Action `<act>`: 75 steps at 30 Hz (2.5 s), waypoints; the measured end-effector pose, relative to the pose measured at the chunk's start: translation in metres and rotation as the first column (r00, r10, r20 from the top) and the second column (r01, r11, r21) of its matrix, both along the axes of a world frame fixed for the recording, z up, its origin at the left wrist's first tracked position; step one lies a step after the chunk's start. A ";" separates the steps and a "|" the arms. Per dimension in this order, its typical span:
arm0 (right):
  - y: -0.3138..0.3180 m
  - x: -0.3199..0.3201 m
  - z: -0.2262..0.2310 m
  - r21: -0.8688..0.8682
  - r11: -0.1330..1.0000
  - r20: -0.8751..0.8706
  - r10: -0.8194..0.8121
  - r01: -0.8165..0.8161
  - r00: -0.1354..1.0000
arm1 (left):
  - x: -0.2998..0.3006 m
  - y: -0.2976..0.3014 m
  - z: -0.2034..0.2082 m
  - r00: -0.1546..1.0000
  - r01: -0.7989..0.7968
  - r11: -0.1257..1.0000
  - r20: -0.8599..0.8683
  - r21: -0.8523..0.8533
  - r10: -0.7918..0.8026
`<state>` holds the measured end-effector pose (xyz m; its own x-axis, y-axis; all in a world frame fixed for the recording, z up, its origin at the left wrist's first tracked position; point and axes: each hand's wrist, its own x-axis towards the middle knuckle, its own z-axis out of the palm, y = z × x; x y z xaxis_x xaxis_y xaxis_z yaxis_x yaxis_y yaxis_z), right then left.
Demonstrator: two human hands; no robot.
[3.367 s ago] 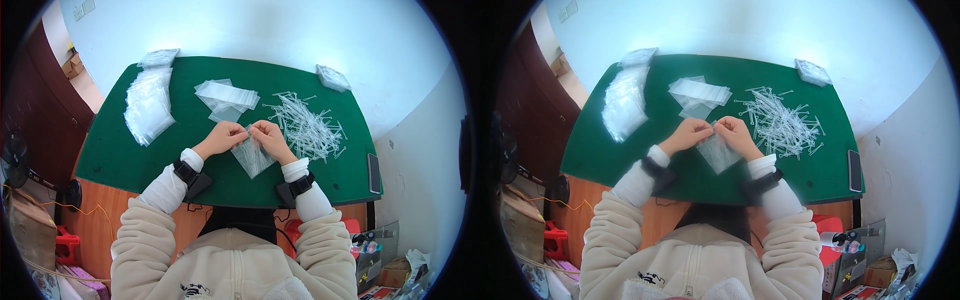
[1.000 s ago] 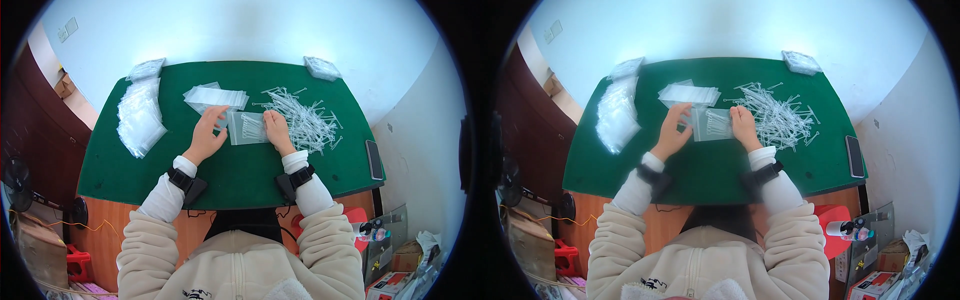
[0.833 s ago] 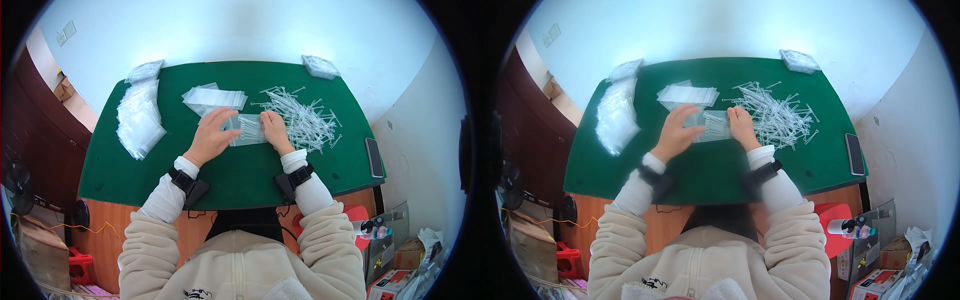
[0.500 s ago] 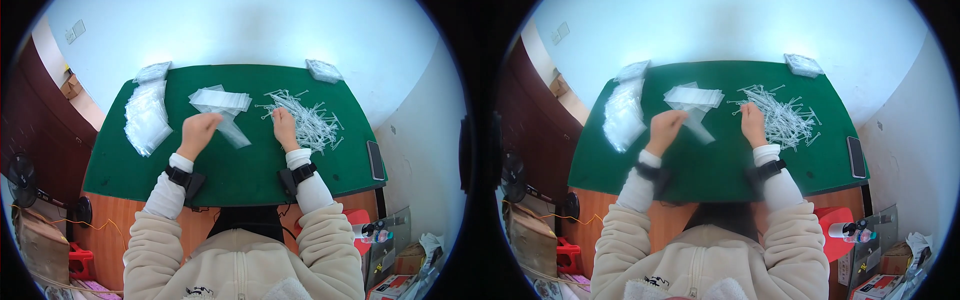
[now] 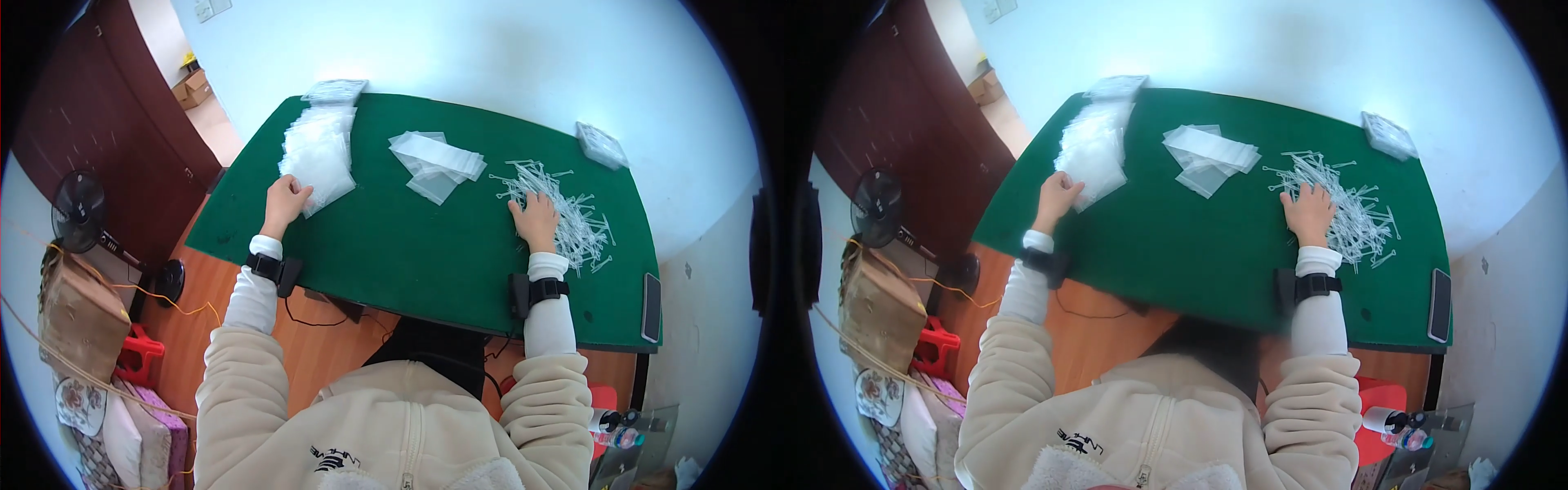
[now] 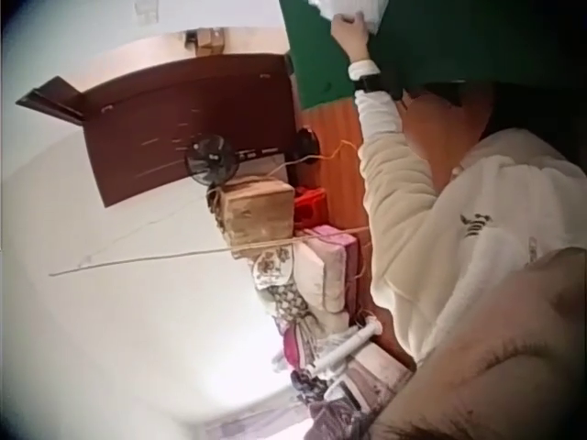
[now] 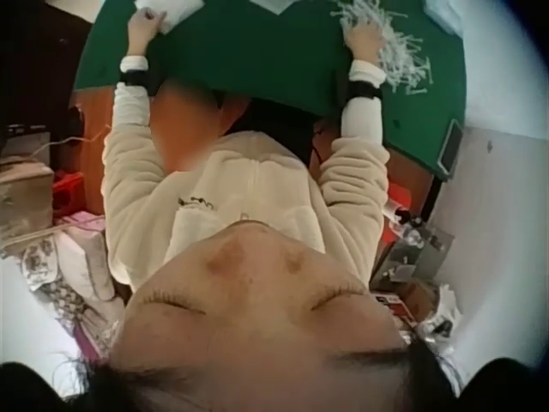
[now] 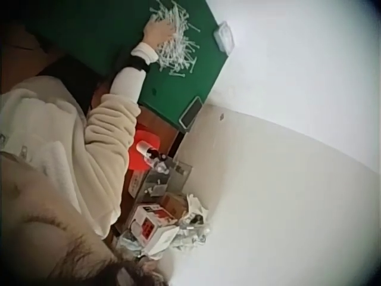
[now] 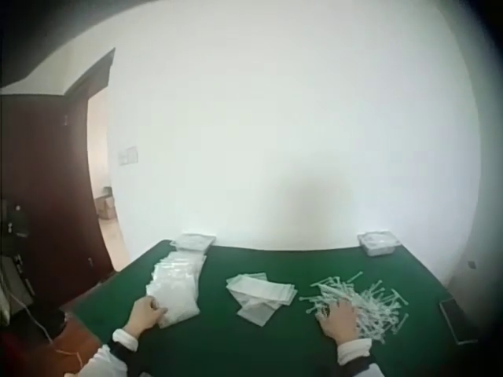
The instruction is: The person picks up a plastic bag and a plastic fastener, places the fastener inside the bag, and seals the bag by hand. This process is repeated with additional plastic bags and plastic fasteners.
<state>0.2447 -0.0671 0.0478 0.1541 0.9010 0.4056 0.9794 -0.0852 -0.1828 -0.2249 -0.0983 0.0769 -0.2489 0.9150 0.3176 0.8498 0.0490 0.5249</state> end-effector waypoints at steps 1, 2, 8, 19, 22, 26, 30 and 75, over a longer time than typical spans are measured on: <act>-0.004 -0.005 0.001 0.004 1.000 0.002 0.013 -0.013 1.000 | -0.006 -0.006 -0.001 1.000 -0.013 1.000 0.002 0.004 0.013; -0.009 -0.010 0.001 0.007 0.999 -0.001 0.045 -0.045 0.999 | -0.009 -0.010 -0.002 0.998 -0.030 0.998 -0.056 0.061 0.033; -0.020 0.010 0.004 0.027 0.992 -0.064 0.126 -0.124 0.990 | 0.036 -0.017 0.011 0.822 0.171 0.938 -0.569 0.300 0.032; -0.002 0.046 0.002 0.212 0.956 -0.104 0.230 -0.204 0.968 | 0.042 0.032 0.041 0.742 0.120 0.938 -0.598 -0.327 -0.303; -0.006 0.048 0.008 0.201 0.958 -0.112 0.229 -0.204 0.967 | 0.053 0.030 0.049 0.743 0.104 0.931 -0.595 -0.349 -0.306; -0.010 0.049 0.020 0.267 0.938 -0.103 0.257 -0.222 0.961 | 0.095 0.011 0.064 0.739 0.137 0.968 -0.629 -0.208 -0.240; -0.016 0.037 0.035 0.393 0.878 -0.164 0.359 -0.273 0.919 | 0.149 0.002 0.079 0.751 0.407 0.913 -0.568 -0.003 -0.337; 0.029 -0.071 0.030 0.408 0.640 0.019 0.707 -0.651 0.707 | 0.191 0.094 -0.035 0.450 0.594 0.746 0.643 0.303 -0.620</act>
<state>0.1739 -0.0383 0.0779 -0.3653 0.5638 0.7407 0.6977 0.6926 -0.1831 -0.0342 -0.0045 0.0415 0.2194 0.9143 0.3404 0.0618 -0.3612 0.9304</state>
